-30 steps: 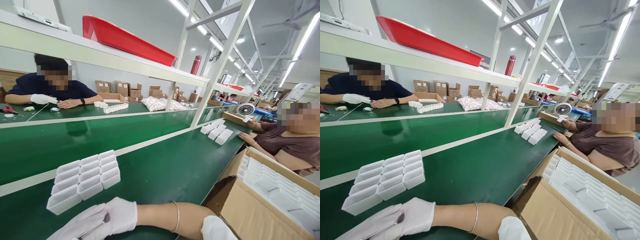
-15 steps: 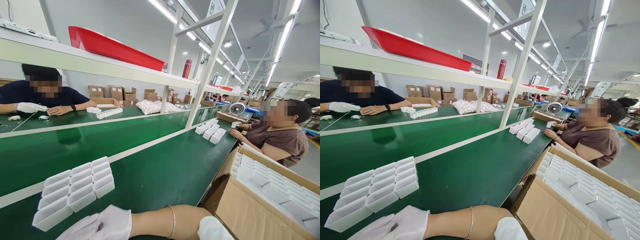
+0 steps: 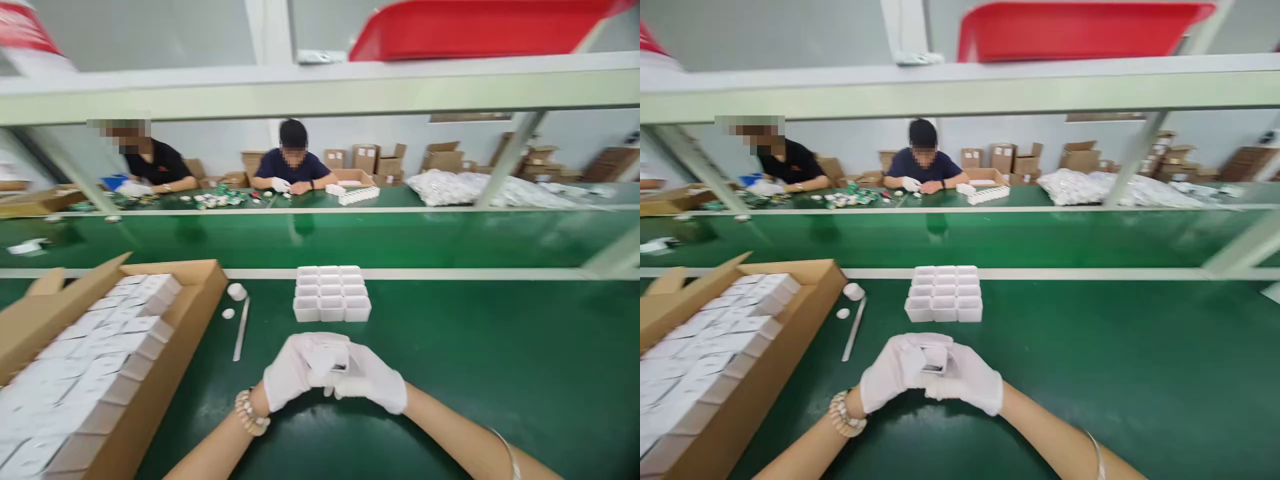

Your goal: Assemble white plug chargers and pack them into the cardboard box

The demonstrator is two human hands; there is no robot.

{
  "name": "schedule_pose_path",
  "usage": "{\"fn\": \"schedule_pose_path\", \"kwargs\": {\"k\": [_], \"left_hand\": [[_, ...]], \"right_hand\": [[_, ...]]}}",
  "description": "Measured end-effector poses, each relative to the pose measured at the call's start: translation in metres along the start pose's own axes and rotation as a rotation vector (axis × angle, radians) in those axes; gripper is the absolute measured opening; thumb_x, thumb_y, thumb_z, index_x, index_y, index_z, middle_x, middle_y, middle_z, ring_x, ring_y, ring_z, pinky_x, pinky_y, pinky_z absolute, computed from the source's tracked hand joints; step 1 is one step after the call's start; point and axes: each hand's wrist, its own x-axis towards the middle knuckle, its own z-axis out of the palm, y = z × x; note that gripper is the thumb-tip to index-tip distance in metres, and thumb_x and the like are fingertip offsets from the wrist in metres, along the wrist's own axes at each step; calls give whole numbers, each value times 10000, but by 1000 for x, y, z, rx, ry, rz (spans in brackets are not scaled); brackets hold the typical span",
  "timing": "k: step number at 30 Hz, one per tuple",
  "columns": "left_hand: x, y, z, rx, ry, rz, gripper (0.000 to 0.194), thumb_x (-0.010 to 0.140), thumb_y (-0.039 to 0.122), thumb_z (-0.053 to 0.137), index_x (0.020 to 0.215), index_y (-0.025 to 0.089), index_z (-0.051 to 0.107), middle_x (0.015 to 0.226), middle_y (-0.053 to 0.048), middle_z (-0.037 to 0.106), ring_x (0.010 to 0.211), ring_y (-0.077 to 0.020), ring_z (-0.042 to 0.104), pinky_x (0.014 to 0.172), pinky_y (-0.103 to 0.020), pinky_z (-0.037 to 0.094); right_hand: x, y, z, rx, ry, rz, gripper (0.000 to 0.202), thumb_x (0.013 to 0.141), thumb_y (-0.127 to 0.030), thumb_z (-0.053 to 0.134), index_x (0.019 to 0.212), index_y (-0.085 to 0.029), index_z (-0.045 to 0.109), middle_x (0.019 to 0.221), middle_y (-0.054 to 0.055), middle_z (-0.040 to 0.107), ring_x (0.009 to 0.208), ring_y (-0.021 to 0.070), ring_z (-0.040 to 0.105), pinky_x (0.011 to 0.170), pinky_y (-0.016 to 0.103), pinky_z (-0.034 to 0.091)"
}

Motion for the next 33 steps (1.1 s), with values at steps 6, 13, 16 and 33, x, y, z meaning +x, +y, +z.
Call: {"fn": "schedule_pose_path", "kwargs": {"k": [6, 13, 16, 33], "left_hand": [[-4, -2, -3, -164, -39, -67, 540, 606, 295, 817, 1099, 140, 662, 983, -83, 690, 815, -218, 659, 718, -306, 544], [-1, 0, -3, -237, -198, 35, 539, 860, 566, 474, 1069, 100, 643, 802, -70, 654, 839, -206, 598, 913, -371, 416], [3, -4, -2, -321, -234, -65, 531, 915, 538, 374, 1006, 88, 638, 824, -67, 620, 795, -170, 553, 807, -323, 424], [2, 0, -15, -110, -342, 14, 489, 837, 516, 551, 1123, 125, 613, 1058, -110, 634, 953, -218, 581, 930, -379, 429]], "right_hand": [[0, 5, 10, 108, -4, -165, 566, 698, -355, 770, 1203, -214, 557, 957, 50, 620, 796, 175, 562, 698, 312, 478], [-11, -6, 13, 163, 260, 150, 533, 864, -552, 496, 749, -76, 707, 554, 102, 665, 425, 136, 548, 456, 254, 407], [-13, -12, 10, 494, 281, 313, 540, 853, -607, 475, 873, -124, 717, 579, 73, 672, 411, 132, 565, 403, 220, 371], [-16, -20, 16, 385, 154, 197, 342, 813, -400, 658, 1023, -130, 674, 908, 107, 680, 769, 210, 663, 610, 276, 520]]}}
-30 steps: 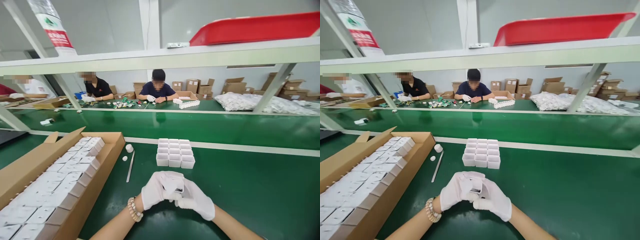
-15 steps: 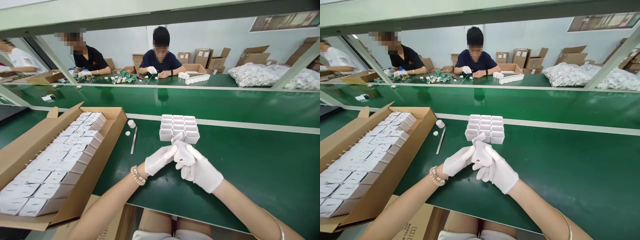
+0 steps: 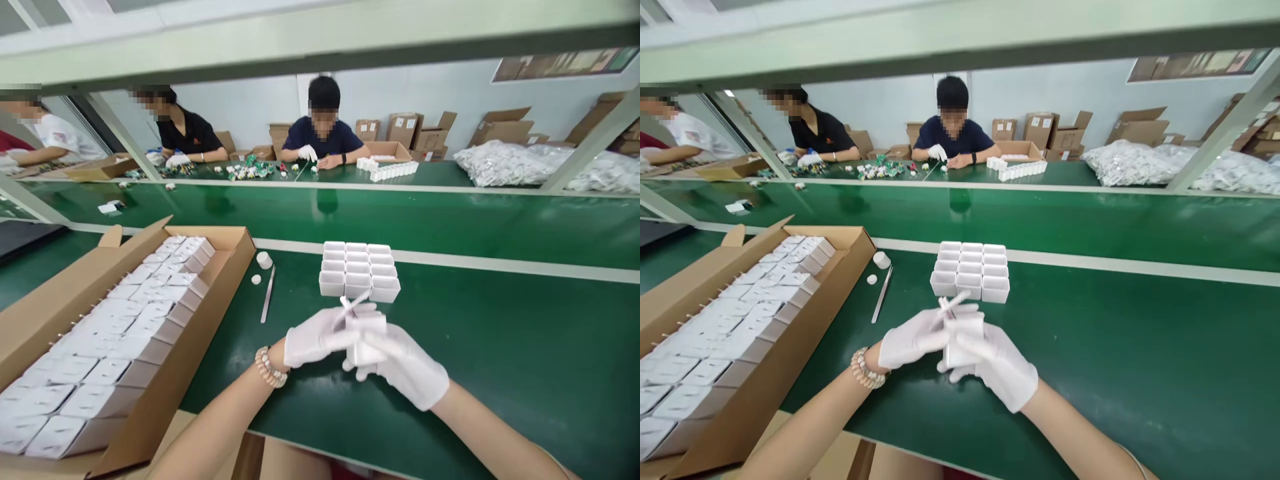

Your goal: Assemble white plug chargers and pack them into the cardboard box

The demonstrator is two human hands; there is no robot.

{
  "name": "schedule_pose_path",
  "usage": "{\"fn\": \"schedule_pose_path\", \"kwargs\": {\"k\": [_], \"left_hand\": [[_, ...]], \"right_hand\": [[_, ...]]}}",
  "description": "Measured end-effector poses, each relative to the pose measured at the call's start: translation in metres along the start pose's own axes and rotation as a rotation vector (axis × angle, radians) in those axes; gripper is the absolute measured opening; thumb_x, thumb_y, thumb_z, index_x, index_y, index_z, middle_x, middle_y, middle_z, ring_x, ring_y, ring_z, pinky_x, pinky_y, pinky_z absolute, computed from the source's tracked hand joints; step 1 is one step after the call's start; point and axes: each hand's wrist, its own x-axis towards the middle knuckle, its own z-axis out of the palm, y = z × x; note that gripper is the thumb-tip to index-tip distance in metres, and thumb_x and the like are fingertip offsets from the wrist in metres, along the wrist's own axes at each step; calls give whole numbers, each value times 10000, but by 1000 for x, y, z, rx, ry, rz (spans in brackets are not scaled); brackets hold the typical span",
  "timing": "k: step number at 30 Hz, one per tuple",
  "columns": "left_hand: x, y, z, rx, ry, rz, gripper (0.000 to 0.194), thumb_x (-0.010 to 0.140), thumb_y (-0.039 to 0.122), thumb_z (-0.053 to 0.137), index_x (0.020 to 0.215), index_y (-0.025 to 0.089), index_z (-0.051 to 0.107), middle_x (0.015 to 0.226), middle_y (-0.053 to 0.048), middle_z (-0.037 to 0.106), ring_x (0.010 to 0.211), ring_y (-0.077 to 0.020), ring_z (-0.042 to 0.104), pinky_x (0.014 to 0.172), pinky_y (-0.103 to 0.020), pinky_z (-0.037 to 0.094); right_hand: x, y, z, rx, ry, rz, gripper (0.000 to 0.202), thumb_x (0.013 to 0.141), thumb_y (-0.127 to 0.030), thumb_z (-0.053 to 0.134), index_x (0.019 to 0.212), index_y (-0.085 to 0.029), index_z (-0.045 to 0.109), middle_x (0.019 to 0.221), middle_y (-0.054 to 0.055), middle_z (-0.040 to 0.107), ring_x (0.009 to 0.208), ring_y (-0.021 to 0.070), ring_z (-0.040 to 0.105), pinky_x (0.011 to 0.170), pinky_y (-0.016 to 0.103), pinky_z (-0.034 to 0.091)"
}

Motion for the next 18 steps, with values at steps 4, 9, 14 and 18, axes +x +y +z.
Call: {"fn": "schedule_pose_path", "kwargs": {"k": [4, 9, 14, 18], "left_hand": [[-10, 14, -15, 45, 37, 106, 653, 771, 445, 673, 1344, 207, 471, 1320, -126, 533, 1185, -270, 505, 1037, -436, 377], [-10, 12, -12, 214, 207, 260, 218, 786, 196, 688, 1002, 204, 719, 1018, -71, 676, 943, -177, 614, 890, -317, 481], [-6, 7, -3, 221, 125, 283, 184, 752, 152, 714, 919, 222, 744, 894, -51, 678, 832, -149, 621, 770, -271, 499], [-6, 5, -1, 340, 162, 338, 92, 773, 209, 700, 855, 193, 739, 818, -48, 673, 792, -142, 611, 764, -268, 497]], "right_hand": [[5, 3, -3, -194, -48, -52, 289, 701, -190, 766, 963, -157, 648, 802, 37, 651, 695, 159, 604, 565, 250, 473], [12, 13, -19, -255, -12, -155, 409, 610, -187, 833, 962, -183, 624, 844, 4, 637, 684, 128, 563, 603, 253, 471], [16, 14, -22, -399, -96, -209, 699, 537, -223, 873, 1167, -204, 571, 902, 3, 627, 850, 196, 566, 820, 358, 455], [18, 15, -20, -455, -115, -236, 436, 577, -259, 844, 953, -180, 638, 835, -4, 602, 812, 195, 540, 803, 359, 441]]}}
